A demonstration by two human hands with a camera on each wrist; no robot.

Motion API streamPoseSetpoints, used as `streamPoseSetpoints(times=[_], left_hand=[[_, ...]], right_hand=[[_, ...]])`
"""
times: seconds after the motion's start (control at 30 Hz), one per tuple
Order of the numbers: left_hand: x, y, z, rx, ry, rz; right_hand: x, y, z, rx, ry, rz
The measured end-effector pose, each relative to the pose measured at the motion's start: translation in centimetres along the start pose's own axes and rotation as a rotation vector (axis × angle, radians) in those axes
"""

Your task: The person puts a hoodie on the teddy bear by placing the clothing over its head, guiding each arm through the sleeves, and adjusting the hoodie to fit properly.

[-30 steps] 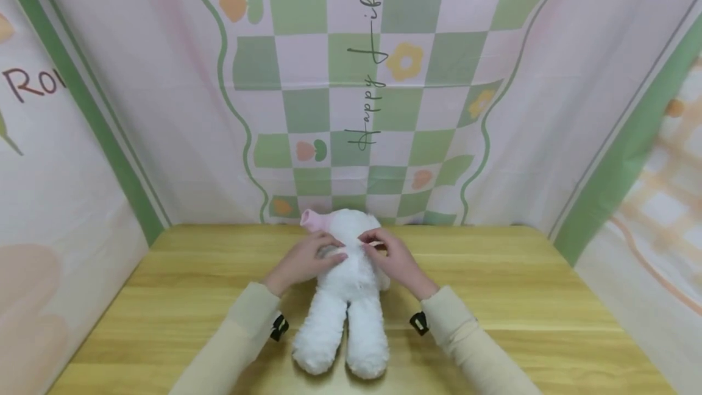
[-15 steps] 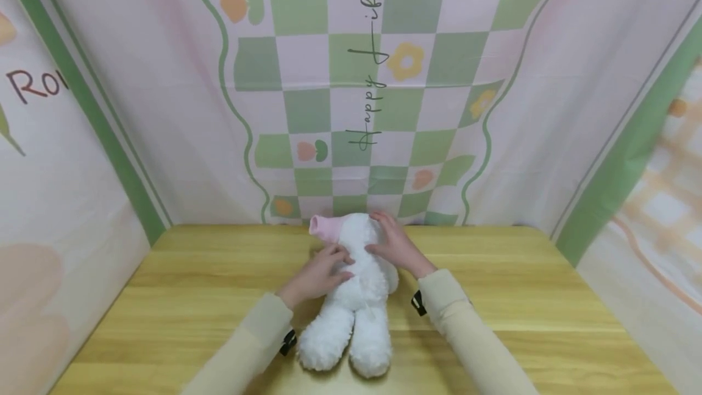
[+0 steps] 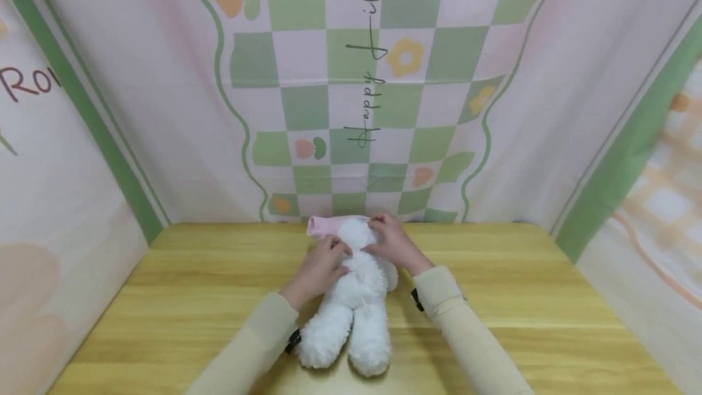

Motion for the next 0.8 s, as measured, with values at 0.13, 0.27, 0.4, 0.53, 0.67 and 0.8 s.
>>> streamPoseSetpoints(times=[0.13, 0.27, 0.4, 0.53, 0.67, 0.8], left_hand=[[0.5, -0.8, 0.2, 0.018, -0.067, 0.056], [0.8, -1.9, 0.2, 0.033, -0.153, 0.01], [0.9, -2.6, -0.3, 0.088, -0.146, -0.095], [0.8, -2.8, -0.7, 0.15, -0.121, -0.147], [0.6, -2.9, -0.5, 0.122, -0.15, -0.14], [0.3, -2.9, -0.2, 0.064, -0.206, -0.096]], right_hand=[[-0.5, 0.4, 0.2, 0.006, 0.004, -0.007], [-1.0, 1.0, 0.3, 0.004, 0.001, -0.036], [-1.4, 1.4, 0.1, 0.018, 0.002, -0.033], [-1.4, 1.6, -0.3, 0.06, 0.017, 0.024], [-1.3, 1.9, -0.4, 0.102, 0.012, 0.12], [-1.8, 2.0, -0.1, 0.068, -0.054, 0.12]])
Point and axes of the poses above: each hand's wrist, its own y-axis away from the middle knuckle, its own x-axis out of the back of the hand, z = x × y, the point moved 7 cm from there along -y, towards the middle knuckle, and after that the axes turned 10 degrees about y, right-handed, at the moved point
